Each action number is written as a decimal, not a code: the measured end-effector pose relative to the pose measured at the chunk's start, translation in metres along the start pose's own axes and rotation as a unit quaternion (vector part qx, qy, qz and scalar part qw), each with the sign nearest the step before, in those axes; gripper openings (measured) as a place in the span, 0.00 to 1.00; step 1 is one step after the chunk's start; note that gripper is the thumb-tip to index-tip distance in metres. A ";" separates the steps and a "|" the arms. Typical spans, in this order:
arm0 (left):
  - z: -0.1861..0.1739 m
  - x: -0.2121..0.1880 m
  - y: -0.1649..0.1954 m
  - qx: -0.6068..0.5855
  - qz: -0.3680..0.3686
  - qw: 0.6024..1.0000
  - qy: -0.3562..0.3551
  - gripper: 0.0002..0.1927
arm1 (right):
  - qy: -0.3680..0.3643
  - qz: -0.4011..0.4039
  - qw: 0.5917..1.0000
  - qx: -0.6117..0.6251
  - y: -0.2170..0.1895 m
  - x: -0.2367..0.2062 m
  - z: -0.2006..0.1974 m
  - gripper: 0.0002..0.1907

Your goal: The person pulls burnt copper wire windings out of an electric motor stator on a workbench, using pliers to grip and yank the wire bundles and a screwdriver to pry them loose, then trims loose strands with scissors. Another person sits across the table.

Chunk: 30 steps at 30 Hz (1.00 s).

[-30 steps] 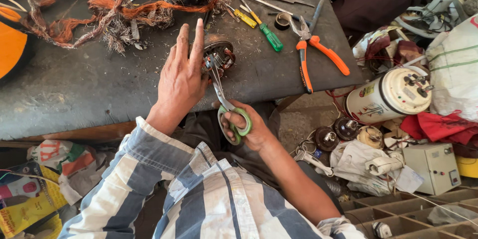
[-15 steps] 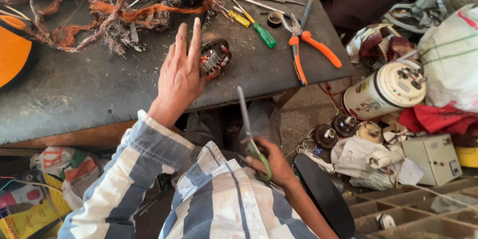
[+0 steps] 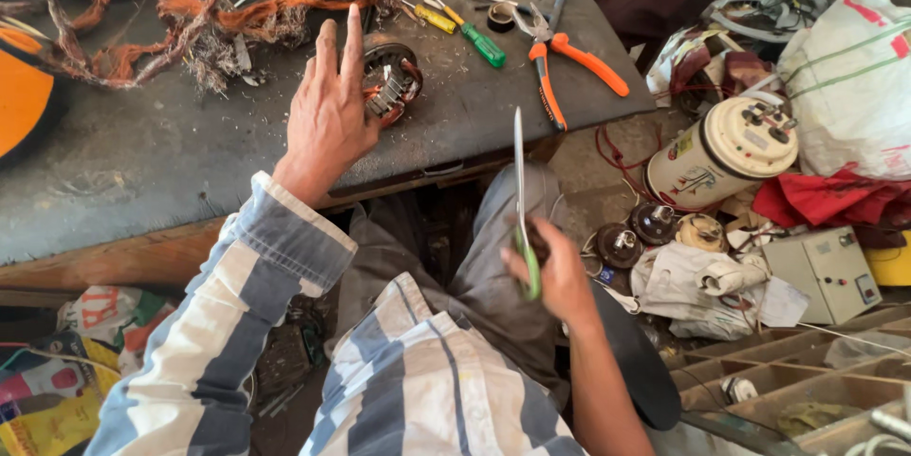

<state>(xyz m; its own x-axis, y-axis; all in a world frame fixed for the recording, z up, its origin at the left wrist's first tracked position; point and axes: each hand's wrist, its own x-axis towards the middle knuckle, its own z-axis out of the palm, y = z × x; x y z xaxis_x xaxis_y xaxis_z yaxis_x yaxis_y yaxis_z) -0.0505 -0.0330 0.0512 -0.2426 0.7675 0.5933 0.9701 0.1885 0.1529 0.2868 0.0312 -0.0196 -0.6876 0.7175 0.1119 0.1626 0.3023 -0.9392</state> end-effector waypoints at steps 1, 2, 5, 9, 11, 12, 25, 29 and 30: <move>-0.002 -0.002 0.000 -0.006 -0.010 1.000 -0.016 0.60 | 0.011 -0.013 0.999 -0.046 -0.004 0.010 -0.002 0.27; -0.003 -0.003 0.000 -0.012 -0.020 0.999 -0.031 0.59 | 0.022 -0.027 0.995 -0.092 -0.009 0.023 -0.004 0.28; -0.008 -0.010 0.000 -0.026 -0.013 0.999 -0.026 0.59 | 0.030 -0.054 0.989 -0.137 -0.022 0.067 -0.006 0.36; -0.014 -0.020 -0.003 -0.029 -0.018 0.999 -0.014 0.57 | 0.033 -0.095 0.950 -0.297 -0.034 0.119 -0.007 0.42; -0.014 -0.020 -0.005 -0.019 0.000 1.000 0.013 0.58 | 0.032 -0.122 0.917 -0.379 -0.037 0.142 -0.008 0.40; -0.014 -0.020 -0.006 -0.025 -0.007 1.000 0.003 0.57 | 0.037 -0.135 0.908 -0.394 -0.036 0.151 -0.008 0.38; -0.006 -0.010 -0.002 -0.005 -0.028 0.999 -0.034 0.71 | 0.085 -0.253 0.899 -0.346 -0.035 0.188 0.020 0.18; -0.003 -0.013 0.001 -0.014 -0.021 1.000 -0.016 0.68 | 0.059 -0.338 0.903 -0.257 -0.040 0.179 0.064 0.14; -0.003 -0.014 0.003 -0.013 -0.020 1.000 -0.015 0.67 | 0.056 -0.353 0.902 -0.241 -0.041 0.180 0.073 0.15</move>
<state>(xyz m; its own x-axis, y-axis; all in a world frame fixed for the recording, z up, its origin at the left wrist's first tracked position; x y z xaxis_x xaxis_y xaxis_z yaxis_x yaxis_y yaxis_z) -0.0446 -0.0448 0.0459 -0.2801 0.7775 0.5630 0.9592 0.2033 0.1964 0.1046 0.1023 0.0149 -0.6682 0.2905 0.6849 0.0194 0.9271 -0.3743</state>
